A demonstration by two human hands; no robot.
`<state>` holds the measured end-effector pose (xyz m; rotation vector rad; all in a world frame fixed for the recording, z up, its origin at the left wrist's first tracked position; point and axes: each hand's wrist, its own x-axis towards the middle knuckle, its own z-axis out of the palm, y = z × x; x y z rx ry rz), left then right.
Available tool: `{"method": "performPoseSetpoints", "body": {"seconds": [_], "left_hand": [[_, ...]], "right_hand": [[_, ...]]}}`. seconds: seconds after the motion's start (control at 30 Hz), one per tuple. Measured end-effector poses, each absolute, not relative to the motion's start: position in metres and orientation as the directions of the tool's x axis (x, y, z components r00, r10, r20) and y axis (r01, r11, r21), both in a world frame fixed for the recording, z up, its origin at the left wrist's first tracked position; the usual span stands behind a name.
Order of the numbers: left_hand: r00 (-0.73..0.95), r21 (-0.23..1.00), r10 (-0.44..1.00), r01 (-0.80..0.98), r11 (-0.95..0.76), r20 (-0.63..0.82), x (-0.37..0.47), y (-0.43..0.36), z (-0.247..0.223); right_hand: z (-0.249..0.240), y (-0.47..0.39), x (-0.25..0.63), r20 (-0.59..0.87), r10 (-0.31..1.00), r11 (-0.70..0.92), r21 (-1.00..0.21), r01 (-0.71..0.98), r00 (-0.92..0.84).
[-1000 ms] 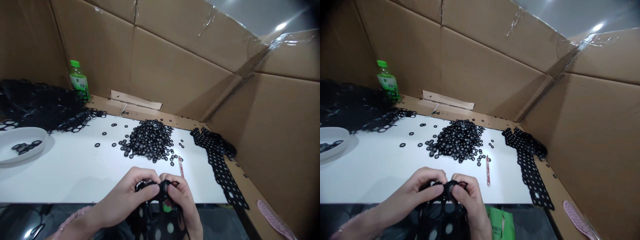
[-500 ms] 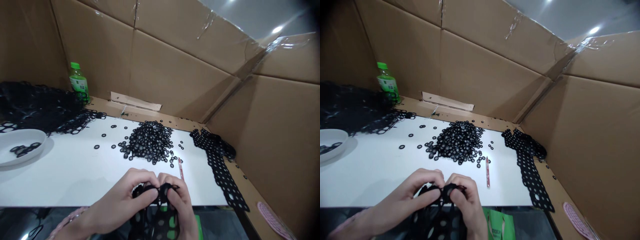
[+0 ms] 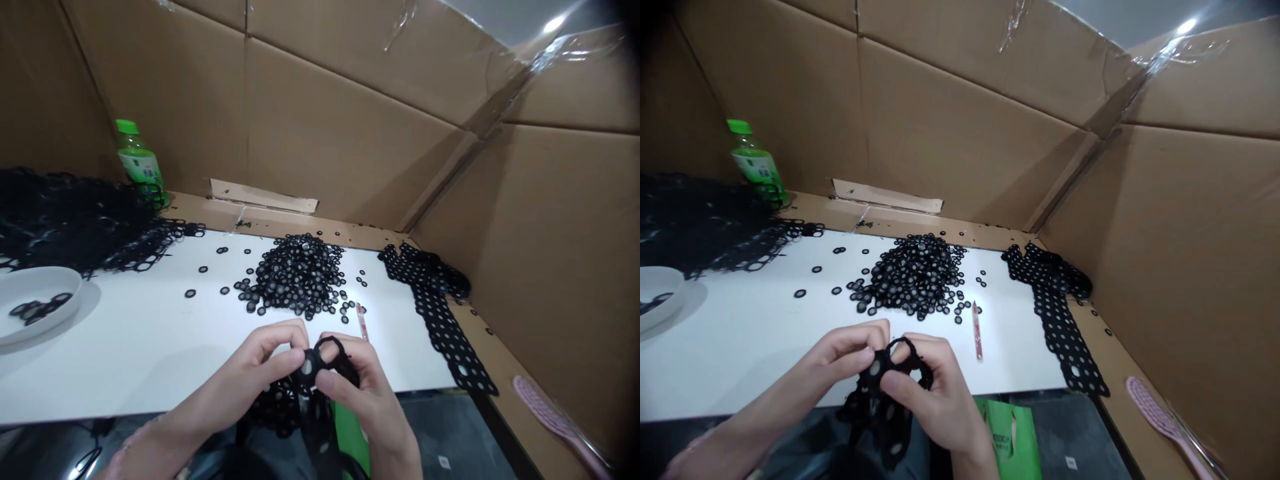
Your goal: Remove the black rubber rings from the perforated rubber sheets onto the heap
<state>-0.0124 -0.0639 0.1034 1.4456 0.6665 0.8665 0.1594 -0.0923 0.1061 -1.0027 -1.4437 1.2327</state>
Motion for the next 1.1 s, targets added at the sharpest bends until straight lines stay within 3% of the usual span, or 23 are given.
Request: {"method": "performPoseSetpoints", "body": {"seconds": [0.1, 0.2, 0.5, 0.57, 0.67, 0.77, 0.83, 0.93, 1.1], "left_hand": [[0.549, 0.984, 0.835, -0.169, 0.058, 0.045, -0.008, -0.067, 0.104], [0.527, 0.967, 0.85, -0.211, 0.145, -0.012, -0.004, -0.068, 0.108], [0.556, 0.921, 0.831, -0.308, 0.237, -0.027, -0.005, -0.064, 0.105], [0.539, 0.948, 0.842, -0.263, 0.18, -0.01, -0.006, -0.062, 0.103], [0.393, 0.99, 0.909, -0.06, -0.125, 0.139, -0.008, -0.061, 0.101], [0.196, 0.857, 0.884, 0.229, -0.462, 0.424, -0.01, -0.062, 0.101], [0.207, 0.756, 0.806, 0.282, -0.592, 0.554, -0.011, -0.064, 0.1], [0.305, 0.762, 0.788, 0.229, -0.606, 0.535, -0.011, -0.065, 0.101], [0.345, 0.917, 0.884, 0.126, -0.377, 0.316, -0.011, -0.063, 0.104]], "right_hand": [[0.108, -0.091, 0.155, 0.101, 0.982, 0.078, -0.987, -0.143, -0.163], [0.114, -0.087, 0.149, 0.023, 0.974, -0.036, -0.966, -0.255, -0.226], [0.108, -0.082, 0.147, 0.007, 0.973, -0.049, -0.97, -0.236, -0.231], [0.105, -0.082, 0.147, 0.008, 0.976, -0.041, -0.974, -0.222, -0.218], [0.103, -0.081, 0.147, 0.01, 0.985, -0.016, -0.989, -0.147, -0.171], [0.103, -0.081, 0.146, 0.029, 0.995, 0.027, -0.999, -0.026, -0.093], [0.105, -0.081, 0.145, 0.079, 0.994, 0.082, -0.996, 0.043, -0.07], [0.11, -0.083, 0.144, 0.171, 0.981, 0.18, -0.979, 0.097, -0.095], [0.112, -0.087, 0.145, 0.207, 0.971, 0.224, -0.963, 0.147, -0.118]]}}
